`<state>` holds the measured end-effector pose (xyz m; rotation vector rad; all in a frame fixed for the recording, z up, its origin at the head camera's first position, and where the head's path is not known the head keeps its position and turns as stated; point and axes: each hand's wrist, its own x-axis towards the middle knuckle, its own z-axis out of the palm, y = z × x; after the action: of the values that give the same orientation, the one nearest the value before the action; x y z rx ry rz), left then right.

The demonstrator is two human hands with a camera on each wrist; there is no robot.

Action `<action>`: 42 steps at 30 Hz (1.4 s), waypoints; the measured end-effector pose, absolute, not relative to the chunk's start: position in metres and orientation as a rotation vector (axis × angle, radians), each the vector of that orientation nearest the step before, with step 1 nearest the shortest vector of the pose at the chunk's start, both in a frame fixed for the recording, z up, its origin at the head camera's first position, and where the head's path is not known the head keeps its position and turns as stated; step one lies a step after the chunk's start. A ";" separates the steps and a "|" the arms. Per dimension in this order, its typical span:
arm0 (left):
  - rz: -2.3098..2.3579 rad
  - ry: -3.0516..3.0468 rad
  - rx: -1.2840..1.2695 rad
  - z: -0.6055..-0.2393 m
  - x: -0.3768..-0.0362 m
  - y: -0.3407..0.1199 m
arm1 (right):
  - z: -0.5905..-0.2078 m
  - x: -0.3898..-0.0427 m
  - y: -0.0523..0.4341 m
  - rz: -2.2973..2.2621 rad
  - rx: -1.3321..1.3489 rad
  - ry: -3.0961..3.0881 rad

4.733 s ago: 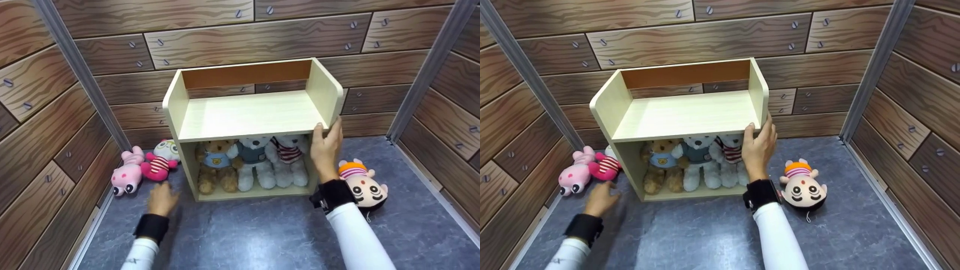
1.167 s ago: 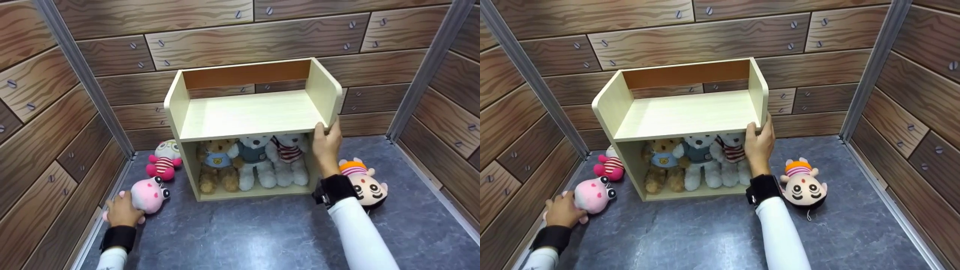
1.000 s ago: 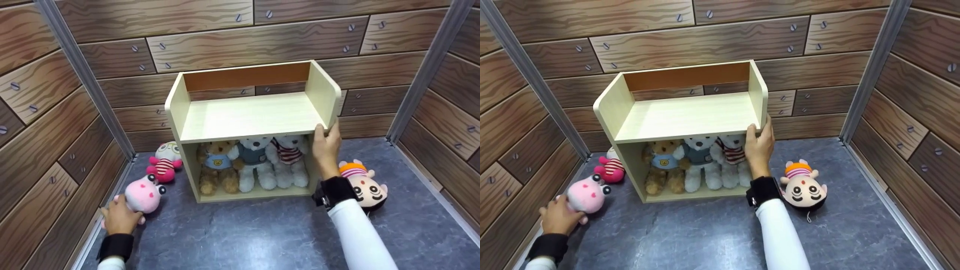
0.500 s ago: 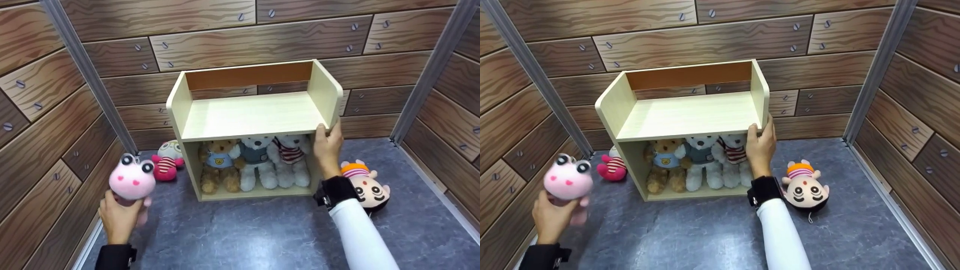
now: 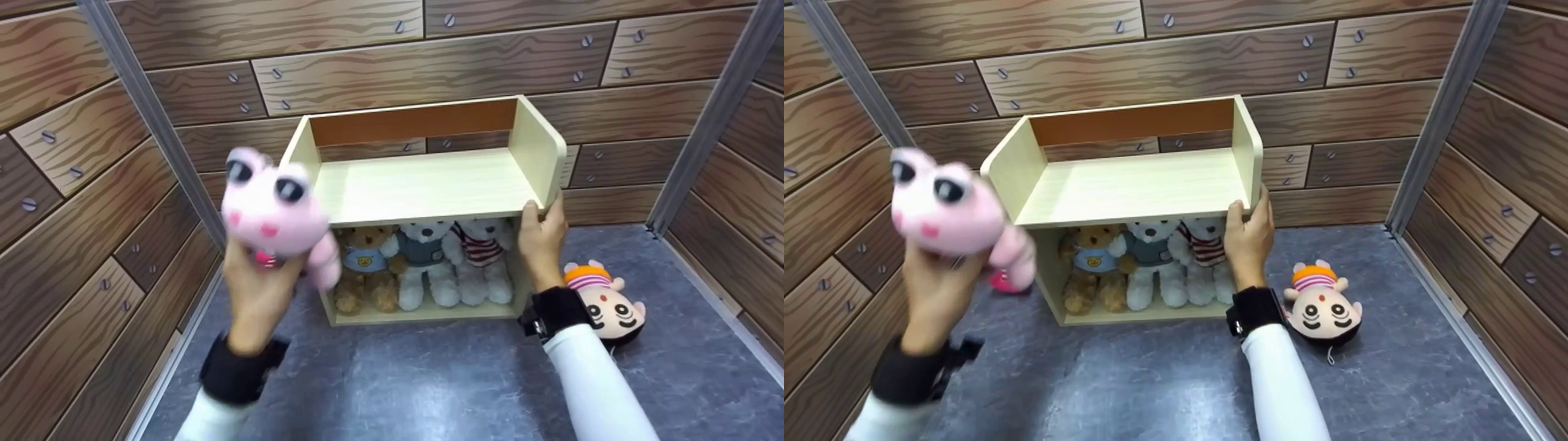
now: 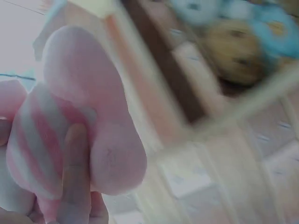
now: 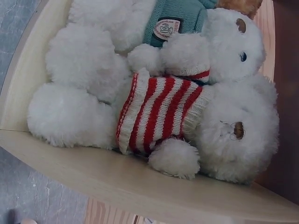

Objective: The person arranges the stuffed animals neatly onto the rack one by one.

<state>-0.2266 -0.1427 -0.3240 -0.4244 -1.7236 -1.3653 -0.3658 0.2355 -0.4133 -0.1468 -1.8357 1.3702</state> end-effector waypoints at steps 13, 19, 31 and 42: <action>-1.081 -1.939 -0.222 -0.254 -0.330 -0.065 | -0.410 -0.365 0.247 1.382 -0.171 -1.849; -1.154 -2.062 0.024 -0.253 -0.374 -0.060 | -0.407 -0.364 0.246 1.388 -0.180 -1.854; -1.236 -2.088 0.277 -0.246 -0.411 -0.066 | -0.409 -0.364 0.242 1.360 -0.159 -1.856; -1.272 -2.171 0.319 -0.239 -0.413 -0.068 | -0.410 -0.361 0.234 1.400 -0.104 -1.831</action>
<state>-0.4133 -0.0682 -0.2389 0.3190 -2.1707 -1.2721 -0.3614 0.2340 -0.4102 -0.1041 -1.8312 1.3998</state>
